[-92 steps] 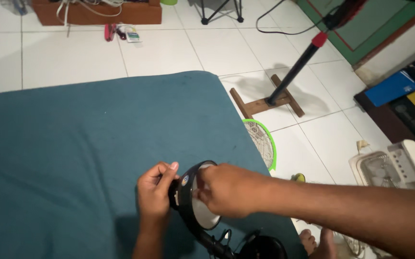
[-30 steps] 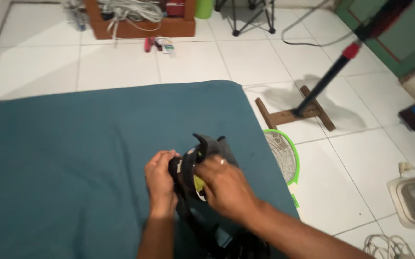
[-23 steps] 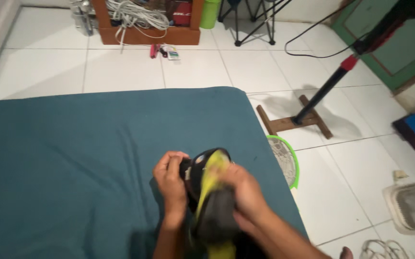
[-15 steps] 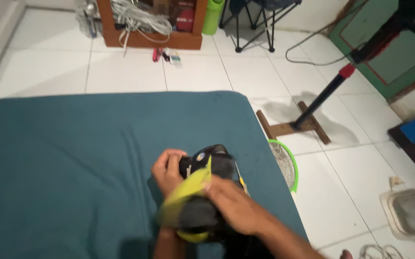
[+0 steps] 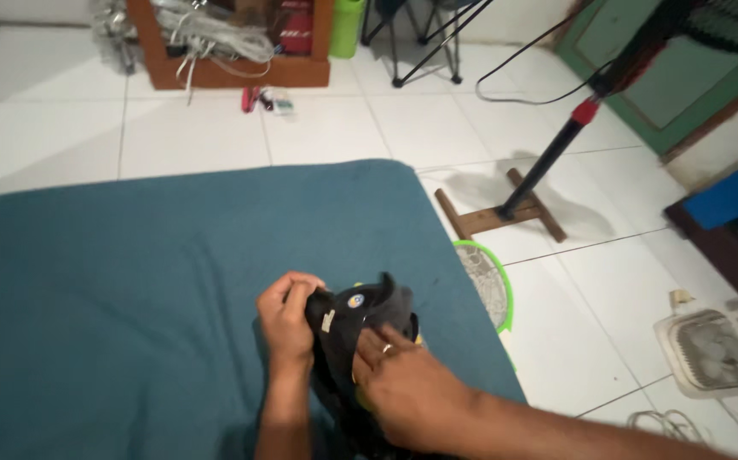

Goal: The person services a black desk lamp on a cloth on the floor. They use a screwdriver to loosen the bulb socket, wipe the lamp with a cloth, unscrew and open the lamp base to reach the internal wiring, then reattach the base and tighten screws with the screwdriver.

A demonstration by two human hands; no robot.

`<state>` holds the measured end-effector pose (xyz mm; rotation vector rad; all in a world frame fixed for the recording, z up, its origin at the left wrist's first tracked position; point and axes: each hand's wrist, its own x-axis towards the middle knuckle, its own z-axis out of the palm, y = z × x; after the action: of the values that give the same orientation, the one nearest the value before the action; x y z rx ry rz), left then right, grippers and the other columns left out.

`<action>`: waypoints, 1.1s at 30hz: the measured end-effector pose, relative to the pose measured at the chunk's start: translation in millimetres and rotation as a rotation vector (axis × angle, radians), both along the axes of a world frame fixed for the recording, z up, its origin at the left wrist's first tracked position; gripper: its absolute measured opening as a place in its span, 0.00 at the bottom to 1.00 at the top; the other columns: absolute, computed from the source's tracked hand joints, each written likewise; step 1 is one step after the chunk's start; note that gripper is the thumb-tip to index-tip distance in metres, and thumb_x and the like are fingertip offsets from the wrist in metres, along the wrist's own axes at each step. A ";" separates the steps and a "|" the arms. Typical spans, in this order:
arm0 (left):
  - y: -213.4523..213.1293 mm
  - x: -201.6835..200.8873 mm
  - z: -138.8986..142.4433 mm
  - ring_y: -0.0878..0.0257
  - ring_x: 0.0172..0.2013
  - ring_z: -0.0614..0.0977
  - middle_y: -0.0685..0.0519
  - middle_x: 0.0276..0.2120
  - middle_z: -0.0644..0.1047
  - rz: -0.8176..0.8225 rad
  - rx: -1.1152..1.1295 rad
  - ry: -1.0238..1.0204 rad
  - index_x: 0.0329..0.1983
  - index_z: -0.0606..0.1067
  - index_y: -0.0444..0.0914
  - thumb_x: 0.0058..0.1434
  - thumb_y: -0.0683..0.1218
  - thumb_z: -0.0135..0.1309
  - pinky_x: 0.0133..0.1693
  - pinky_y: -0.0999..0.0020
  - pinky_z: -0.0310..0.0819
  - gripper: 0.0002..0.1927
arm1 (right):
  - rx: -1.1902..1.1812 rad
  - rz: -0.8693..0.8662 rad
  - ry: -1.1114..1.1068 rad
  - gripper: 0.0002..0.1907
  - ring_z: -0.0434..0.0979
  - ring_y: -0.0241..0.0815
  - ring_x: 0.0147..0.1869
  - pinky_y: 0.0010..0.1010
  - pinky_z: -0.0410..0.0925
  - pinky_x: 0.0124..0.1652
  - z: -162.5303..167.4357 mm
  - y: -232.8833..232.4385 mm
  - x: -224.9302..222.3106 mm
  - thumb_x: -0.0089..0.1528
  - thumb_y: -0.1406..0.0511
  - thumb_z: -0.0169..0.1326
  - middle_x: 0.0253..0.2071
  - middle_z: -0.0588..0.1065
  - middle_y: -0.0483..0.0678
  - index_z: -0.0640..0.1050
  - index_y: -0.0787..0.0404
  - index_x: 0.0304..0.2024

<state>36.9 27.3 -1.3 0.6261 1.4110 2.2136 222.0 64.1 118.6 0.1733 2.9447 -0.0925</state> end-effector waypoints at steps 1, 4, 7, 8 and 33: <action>-2.7 0.8 0.9 0.65 0.29 0.77 0.51 0.26 0.79 0.020 0.016 -0.043 0.29 0.78 0.30 0.61 0.40 0.48 0.35 0.72 0.71 0.10 | -0.159 -0.080 -0.140 0.15 0.76 0.55 0.58 0.40 0.65 0.65 -3.4 -4.6 1.6 0.67 0.63 0.49 0.57 0.74 0.59 0.74 0.67 0.51; -6.1 3.1 5.4 0.65 0.28 0.78 0.51 0.26 0.79 0.046 0.067 -0.097 0.29 0.77 0.30 0.61 0.40 0.47 0.35 0.71 0.72 0.10 | -1.269 -0.454 0.147 0.15 0.77 0.56 0.55 0.42 0.66 0.60 -1.8 -8.2 -1.4 0.68 0.63 0.49 0.53 0.75 0.60 0.75 0.68 0.51; -6.2 6.9 14.3 0.66 0.30 0.77 0.52 0.27 0.79 0.115 0.073 0.020 0.29 0.76 0.31 0.63 0.40 0.47 0.36 0.71 0.73 0.10 | -1.882 -0.778 0.727 0.15 0.78 0.54 0.55 0.41 0.68 0.59 15.4 -3.0 -4.9 0.67 0.63 0.49 0.52 0.77 0.58 0.76 0.67 0.51; -6.3 8.1 18.1 0.66 0.31 0.77 0.52 0.27 0.79 0.132 0.045 0.077 0.30 0.76 0.31 0.63 0.39 0.48 0.37 0.71 0.73 0.09 | -1.973 -0.811 0.940 0.15 0.79 0.54 0.55 0.41 0.68 0.58 22.4 2.4 -5.0 0.67 0.63 0.49 0.52 0.78 0.58 0.76 0.67 0.51; -27.9 52.9 115.1 0.56 0.27 0.81 0.47 0.26 0.79 0.191 -0.055 0.545 0.32 0.77 0.34 0.64 0.41 0.48 0.31 0.64 0.73 0.08 | -0.102 -0.399 0.091 0.25 0.77 0.60 0.54 0.46 0.68 0.53 52.5 24.7 -1.3 0.58 0.66 0.50 0.48 0.79 0.56 0.74 0.60 0.59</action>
<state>89.8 -0.6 113.8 1.1844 1.8508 2.2334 220.7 88.8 171.1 0.7569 2.9403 -0.3121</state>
